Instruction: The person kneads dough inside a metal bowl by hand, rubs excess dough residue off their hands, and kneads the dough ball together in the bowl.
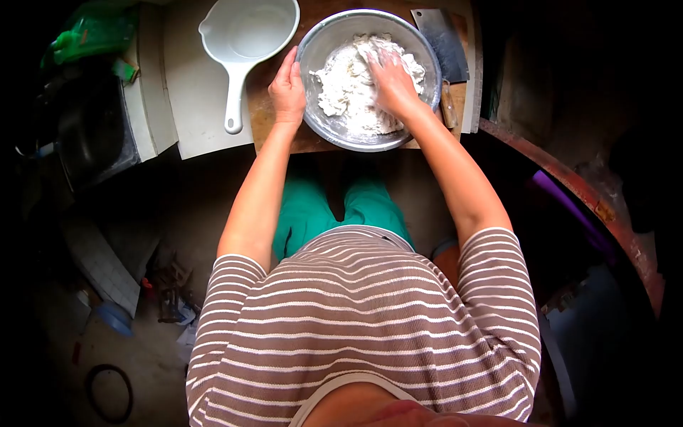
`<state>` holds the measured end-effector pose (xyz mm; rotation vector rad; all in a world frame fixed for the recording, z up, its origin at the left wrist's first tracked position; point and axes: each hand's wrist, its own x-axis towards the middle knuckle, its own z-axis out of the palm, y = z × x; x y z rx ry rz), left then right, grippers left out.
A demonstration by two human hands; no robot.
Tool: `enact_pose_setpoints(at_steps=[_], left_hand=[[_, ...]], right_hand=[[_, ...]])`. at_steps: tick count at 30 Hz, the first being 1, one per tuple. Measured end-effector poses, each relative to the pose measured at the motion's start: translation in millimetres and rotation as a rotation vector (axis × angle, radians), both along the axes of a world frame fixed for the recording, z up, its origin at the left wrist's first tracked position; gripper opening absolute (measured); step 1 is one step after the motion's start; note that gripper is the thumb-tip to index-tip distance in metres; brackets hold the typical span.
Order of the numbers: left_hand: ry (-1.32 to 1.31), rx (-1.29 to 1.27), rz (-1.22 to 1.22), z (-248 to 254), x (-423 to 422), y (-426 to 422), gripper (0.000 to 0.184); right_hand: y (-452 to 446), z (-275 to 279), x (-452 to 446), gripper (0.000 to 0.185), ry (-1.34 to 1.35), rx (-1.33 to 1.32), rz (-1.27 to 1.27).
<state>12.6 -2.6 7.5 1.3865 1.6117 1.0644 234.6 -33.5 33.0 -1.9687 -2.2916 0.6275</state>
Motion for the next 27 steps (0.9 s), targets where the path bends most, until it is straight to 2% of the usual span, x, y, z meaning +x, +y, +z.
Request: enact_pose_setpoints(at_steps=[2, 4, 7, 8, 11, 12, 15, 16, 19, 20, 24, 27], left_hand=[[-0.002, -0.015, 0.002, 3.1, 0.8, -1.4, 0.031], [-0.012, -0.015, 0.007, 4.0, 3.3, -0.3, 0.031], [-0.016, -0.013, 0.038, 1.7, 5.2, 0.8, 0.03], [-0.024, -0.017, 0.051, 0.5, 5.6, 0.8, 0.03], [-0.023, 0.003, 0.067, -1.2, 6.9, -0.2, 0.03], [-0.009, 0.017, 0.066, 0.5, 6.3, 0.5, 0.03], [0.006, -0.01, 0.032, 2.2, 3.4, 0.0, 0.03], [0.004, -0.014, 0.034, 1.4, 3.3, -2.0, 0.03], [-0.013, -0.003, 0.03, -0.4, 2.8, -0.6, 0.031], [-0.012, -0.004, 0.034, -0.3, 2.3, -0.1, 0.031], [-0.01, -0.001, 0.047, 1.1, 5.2, 0.3, 0.031], [0.002, -0.019, 0.052, 3.0, 4.3, -0.7, 0.03]], right_hand=[[12.9, -2.6, -19.4, 0.083, -0.02, 0.07, -0.002], [21.4, -16.3, -32.1, 0.057, -0.021, 0.115, 0.039], [24.8, -20.3, -47.6, 0.046, 0.109, 0.063, -0.023], [18.8, -27.5, -47.4, 0.047, 0.066, 0.197, 0.088], [25.5, -15.0, -56.6, 0.048, 0.135, -0.017, 0.03], [28.4, -9.4, -54.1, 0.048, 0.135, -0.013, 0.03], [26.8, 1.8, -33.5, 0.056, 0.431, 0.072, -0.078], [24.5, 7.0, -20.8, 0.057, 0.41, 0.122, -0.051], [5.4, 29.8, 21.3, 0.054, 0.375, 0.045, 0.029], [-4.9, 35.3, 32.3, 0.054, 0.251, 0.025, 0.147], [-22.1, 32.3, 35.8, 0.059, -0.046, -0.104, 0.448], [-14.6, 23.7, 25.2, 0.06, -0.063, -0.122, 0.519]])
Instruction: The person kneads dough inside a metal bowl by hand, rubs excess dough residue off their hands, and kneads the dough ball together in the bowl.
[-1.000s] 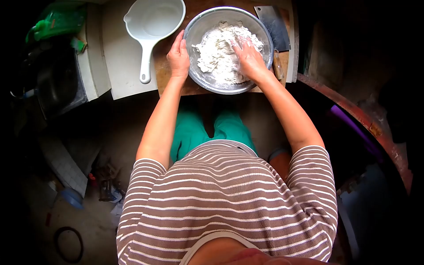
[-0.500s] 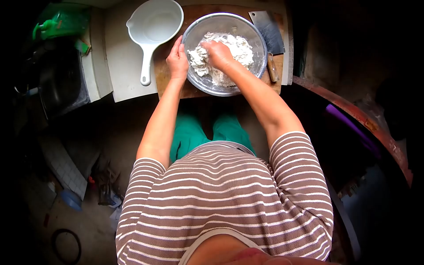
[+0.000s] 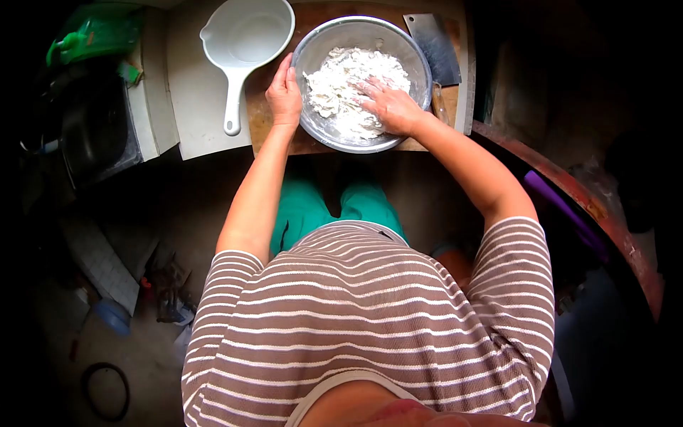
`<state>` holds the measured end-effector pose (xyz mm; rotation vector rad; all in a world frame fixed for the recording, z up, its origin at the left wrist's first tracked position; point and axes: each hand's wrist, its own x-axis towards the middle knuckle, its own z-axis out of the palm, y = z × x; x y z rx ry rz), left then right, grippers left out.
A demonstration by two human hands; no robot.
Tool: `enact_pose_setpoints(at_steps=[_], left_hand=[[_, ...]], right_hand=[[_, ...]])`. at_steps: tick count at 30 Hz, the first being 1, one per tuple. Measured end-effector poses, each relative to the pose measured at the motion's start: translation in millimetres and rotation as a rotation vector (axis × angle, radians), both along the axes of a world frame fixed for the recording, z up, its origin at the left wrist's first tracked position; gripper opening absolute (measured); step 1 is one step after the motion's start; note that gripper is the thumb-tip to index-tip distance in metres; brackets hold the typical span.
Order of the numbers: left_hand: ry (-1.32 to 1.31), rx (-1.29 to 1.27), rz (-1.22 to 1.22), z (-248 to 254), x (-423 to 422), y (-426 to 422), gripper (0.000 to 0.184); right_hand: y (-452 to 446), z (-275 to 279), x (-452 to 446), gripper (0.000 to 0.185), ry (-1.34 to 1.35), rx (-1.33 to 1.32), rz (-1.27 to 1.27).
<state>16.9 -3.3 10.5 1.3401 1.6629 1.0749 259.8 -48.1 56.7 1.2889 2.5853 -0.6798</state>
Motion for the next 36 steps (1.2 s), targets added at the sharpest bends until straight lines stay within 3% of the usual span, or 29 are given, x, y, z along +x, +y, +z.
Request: enact_pose_setpoints(at_steps=[7, 11, 13, 15, 17, 19, 21, 22, 24, 27, 29, 30, 33, 34, 35, 36], left_hand=[[0.029, 0.007, -0.02, -0.2, 1.0, 1.5, 0.031], [0.015, -0.039, -0.053, 7.8, -1.5, -1.3, 0.033], [-0.023, -0.024, -0.06, 14.5, -1.1, -14.5, 0.037], [-0.156, 0.017, -0.058, 5.3, -0.1, -46.0, 0.056], [-0.263, -0.133, -0.011, 8.1, 5.3, -86.8, 0.071], [-0.232, -0.194, -0.005, 0.0, 11.5, -123.8, 0.07], [-0.3, -0.308, -0.013, -9.4, 7.6, -125.0, 0.065], [-0.309, -0.285, -0.027, -12.8, 5.5, -115.1, 0.062], [-0.328, -0.118, -0.101, -15.3, 1.9, -80.7, 0.054], [-0.191, -0.245, -0.233, -28.9, -6.7, -19.3, 0.052], [-0.074, -0.178, -0.226, -5.0, -1.2, -6.7, 0.052], [0.054, -0.115, -0.223, 2.8, 1.7, -5.4, 0.052], [0.019, 0.003, -0.102, -1.9, 8.1, -38.7, 0.05], [0.026, -0.03, -0.099, -7.1, 7.4, -49.8, 0.047], [0.022, 0.104, -0.074, -13.9, 10.8, -56.4, 0.045], [-0.038, 0.073, -0.023, -14.9, 15.9, -60.9, 0.043]], right_hand=[[17.5, -21.8, -22.7, 0.048, -0.026, 0.168, 0.13], [26.8, -42.6, -42.4, 0.038, 0.055, 0.3, -0.012], [33.1, -37.9, -54.8, 0.035, 0.056, 0.202, -0.245], [32.9, -29.7, -62.4, 0.035, 0.03, 0.194, -0.316], [27.9, -34.9, -69.5, 0.04, 0.087, 0.137, -0.635], [17.4, -30.3, -67.0, 0.045, 0.048, 0.053, -0.694], [3.5, -23.4, -57.1, 0.063, 0.155, -0.043, -0.871], [1.5, -22.2, -48.6, 0.076, 0.187, -0.121, -0.881], [-2.7, -9.8, -32.1, 0.076, 0.207, -0.147, -0.871], [-3.7, -1.1, -4.4, 0.07, 0.182, -0.173, -0.805], [0.3, 13.7, 4.5, 0.066, 0.071, -0.088, -0.709], [6.5, 22.1, 4.2, 0.074, 0.0, -0.106, -0.739], [23.2, 12.3, 0.7, 0.088, -0.021, 0.096, -0.81], [31.8, 1.7, -4.7, 0.102, 0.051, 0.022, -0.828], [34.3, -11.4, -18.0, 0.103, 0.065, 0.019, -0.836], [33.9, -20.4, -35.9, 0.1, -0.007, 0.068, -0.771]])
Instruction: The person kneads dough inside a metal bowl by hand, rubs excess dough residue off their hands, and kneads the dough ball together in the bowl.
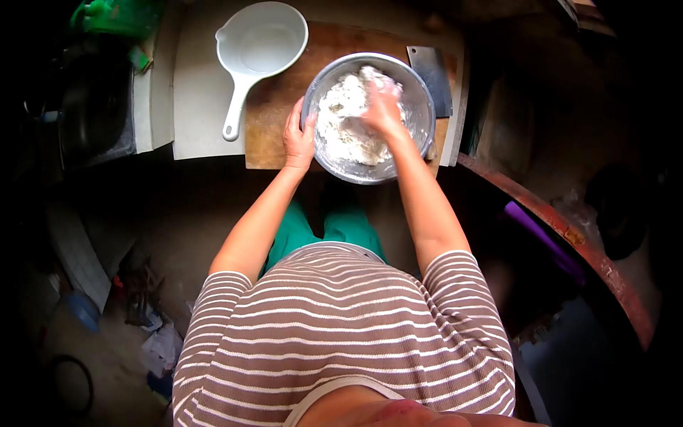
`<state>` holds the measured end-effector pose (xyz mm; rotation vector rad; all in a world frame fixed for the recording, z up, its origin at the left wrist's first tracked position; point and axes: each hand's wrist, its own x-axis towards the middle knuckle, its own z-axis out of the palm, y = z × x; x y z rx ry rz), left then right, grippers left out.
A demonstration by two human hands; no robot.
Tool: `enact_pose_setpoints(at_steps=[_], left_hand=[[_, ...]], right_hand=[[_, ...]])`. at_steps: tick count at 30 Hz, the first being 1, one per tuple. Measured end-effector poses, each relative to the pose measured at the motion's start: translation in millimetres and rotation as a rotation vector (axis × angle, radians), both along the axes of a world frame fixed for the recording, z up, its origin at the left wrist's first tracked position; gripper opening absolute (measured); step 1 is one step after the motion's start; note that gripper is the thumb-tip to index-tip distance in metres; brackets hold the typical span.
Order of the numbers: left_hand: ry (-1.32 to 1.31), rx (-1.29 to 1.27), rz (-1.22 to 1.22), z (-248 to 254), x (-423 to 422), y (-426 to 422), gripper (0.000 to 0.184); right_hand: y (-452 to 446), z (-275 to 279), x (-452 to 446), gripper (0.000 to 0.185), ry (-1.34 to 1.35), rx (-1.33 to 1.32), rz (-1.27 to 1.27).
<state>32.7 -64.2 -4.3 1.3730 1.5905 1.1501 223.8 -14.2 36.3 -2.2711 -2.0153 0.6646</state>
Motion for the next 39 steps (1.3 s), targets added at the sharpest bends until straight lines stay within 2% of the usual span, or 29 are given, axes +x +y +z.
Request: enact_pose_setpoints(at_steps=[1, 3, 4, 5, 7, 8, 11, 13, 15, 16, 19, 25, 28, 33, 35, 36, 37, 39], left_hand=[[-0.065, -0.034, 0.049, -1.0, 4.8, -3.6, 0.041], [-0.062, -0.055, 0.066, -1.2, 3.6, 3.5, 0.038], [-0.064, -0.06, 0.086, 0.2, 2.6, 12.6, 0.036], [-0.069, -0.056, 0.092, 2.2, 1.5, 20.3, 0.036], [0.009, -0.033, 0.049, 2.8, -4.8, 30.8, 0.032], [0.001, -0.004, 0.036, -1.8, -8.1, 38.7, 0.031], [0.06, -0.019, 0.01, 7.0, -13.2, 52.1, 0.031], [0.055, 0.001, 0.022, 2.5, -14.5, 58.4, 0.031], [-0.003, -0.012, 0.025, 0.6, -15.3, 61.1, 0.031], [-0.006, -0.017, 0.026, 1.2, -14.7, 61.0, 0.031], [-0.014, -0.046, 0.035, 1.4, -14.9, 59.7, 0.03], [-0.024, -0.064, 0.048, -0.6, -13.2, 59.5, 0.03], [-0.014, -0.058, 0.038, 2.1, -12.7, 58.2, 0.03], [0.014, -0.055, 0.013, 4.5, -8.4, 60.9, 0.032], [0.037, -0.04, 0.006, 8.0, -8.8, 61.7, 0.032], [0.056, -0.028, -0.002, 8.7, -10.0, 61.5, 0.033], [0.057, -0.017, 0.0, 7.1, -9.8, 61.1, 0.033], [0.075, -0.039, 0.002, 6.1, -11.4, 60.9, 0.033]], right_hand=[[-2.3, -5.6, -16.4, 0.098, -0.087, 0.016, 0.064], [-5.0, 8.8, -41.4, 0.089, -0.064, -0.046, 0.084], [-2.7, 1.3, -42.9, 0.078, -0.056, 0.047, 0.076], [3.0, -4.9, -39.8, 0.078, -0.061, 0.051, 0.083], [8.9, -12.6, -35.6, 0.068, 0.078, 0.005, 0.129], [7.1, -15.5, -33.7, 0.063, 0.106, 0.086, 0.105], [-7.3, -0.8, -9.4, 0.062, 0.234, 0.222, 0.195], [-18.1, 28.9, 12.0, 0.059, 0.156, 0.294, 0.351], [-30.1, 40.3, 36.2, 0.056, 0.109, 0.275, 0.507], [-36.8, 41.0, 44.5, 0.056, 0.107, 0.27, 0.509], [-55.7, 40.1, 48.9, 0.056, 0.043, 0.108, 0.657], [-46.3, 14.8, 11.7, 0.075, -0.074, -0.052, 0.611], [-29.9, 8.0, -2.9, 0.067, -0.146, -0.081, 0.634], [-8.1, 4.4, -12.8, 0.061, -0.123, -0.054, 0.625], [2.6, -5.0, -16.9, 0.06, -0.124, -0.02, 0.573], [4.5, -12.8, -19.9, 0.054, -0.064, 0.119, 0.502], [9.9, -16.3, -20.7, 0.054, -0.065, 0.131, 0.502], [20.1, -23.7, -23.3, 0.046, 0.034, 0.063, 0.347]])
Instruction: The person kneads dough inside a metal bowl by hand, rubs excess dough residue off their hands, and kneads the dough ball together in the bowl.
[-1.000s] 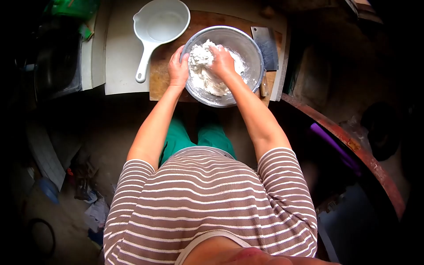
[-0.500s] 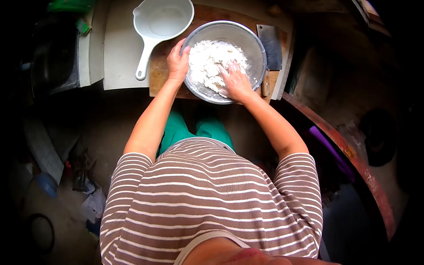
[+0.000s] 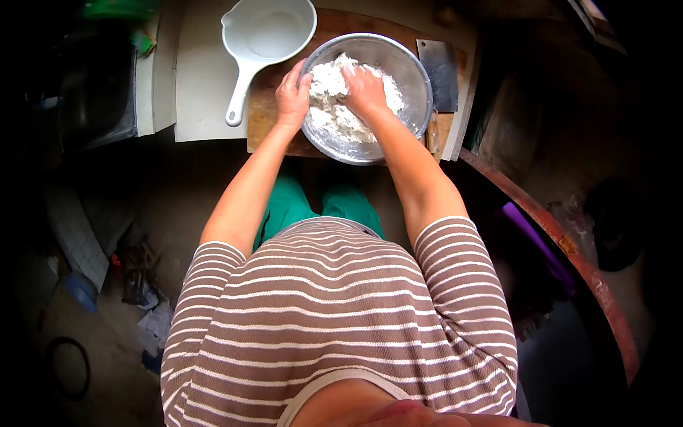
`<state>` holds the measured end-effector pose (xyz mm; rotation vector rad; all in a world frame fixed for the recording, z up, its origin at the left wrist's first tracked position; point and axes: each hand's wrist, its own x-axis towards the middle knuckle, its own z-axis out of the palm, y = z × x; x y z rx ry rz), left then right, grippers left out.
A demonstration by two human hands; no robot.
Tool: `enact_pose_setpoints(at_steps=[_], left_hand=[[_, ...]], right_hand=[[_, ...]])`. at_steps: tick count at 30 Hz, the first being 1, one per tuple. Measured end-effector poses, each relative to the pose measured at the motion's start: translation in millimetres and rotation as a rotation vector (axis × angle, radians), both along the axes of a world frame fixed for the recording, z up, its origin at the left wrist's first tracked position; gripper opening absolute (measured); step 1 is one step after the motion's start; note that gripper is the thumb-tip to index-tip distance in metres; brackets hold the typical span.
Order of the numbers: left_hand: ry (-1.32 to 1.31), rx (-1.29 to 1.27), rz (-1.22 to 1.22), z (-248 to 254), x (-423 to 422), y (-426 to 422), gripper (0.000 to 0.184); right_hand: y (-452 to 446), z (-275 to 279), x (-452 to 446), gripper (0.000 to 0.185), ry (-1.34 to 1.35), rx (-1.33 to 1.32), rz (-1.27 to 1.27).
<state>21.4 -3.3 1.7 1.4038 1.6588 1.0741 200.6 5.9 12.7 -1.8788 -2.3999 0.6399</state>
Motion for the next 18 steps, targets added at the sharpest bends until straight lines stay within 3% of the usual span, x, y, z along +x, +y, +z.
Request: enact_pose_setpoints(at_steps=[2, 6, 8, 11, 14, 18], left_hand=[[-0.001, 0.005, -0.033, 2.5, -5.6, -3.4, 0.036], [0.019, -0.01, 0.003, -2.6, -7.7, -26.7, 0.041], [-0.012, -0.029, 0.015, 1.6, -8.5, -35.4, 0.039], [-0.074, -0.035, 0.065, 4.8, -1.3, -32.9, 0.034], [-0.159, -0.038, 0.077, -6.3, 5.0, -22.1, 0.031], [-0.124, -0.004, 0.042, -6.6, 9.8, -18.7, 0.028]], right_hand=[[-0.8, -5.1, -0.2, 0.043, 0.045, 0.156, -0.039], [-9.5, 37.6, 15.9, 0.047, 0.081, 0.056, -0.122], [-20.7, 62.3, 35.5, 0.05, 0.09, -0.095, -0.068], [-50.2, 69.3, 68.7, 0.047, 0.127, 0.007, 0.053], [-64.5, 86.2, 75.1, 0.042, 0.066, -0.064, 0.116], [-81.9, 50.1, 60.7, 0.032, -0.136, -0.086, 0.195]])
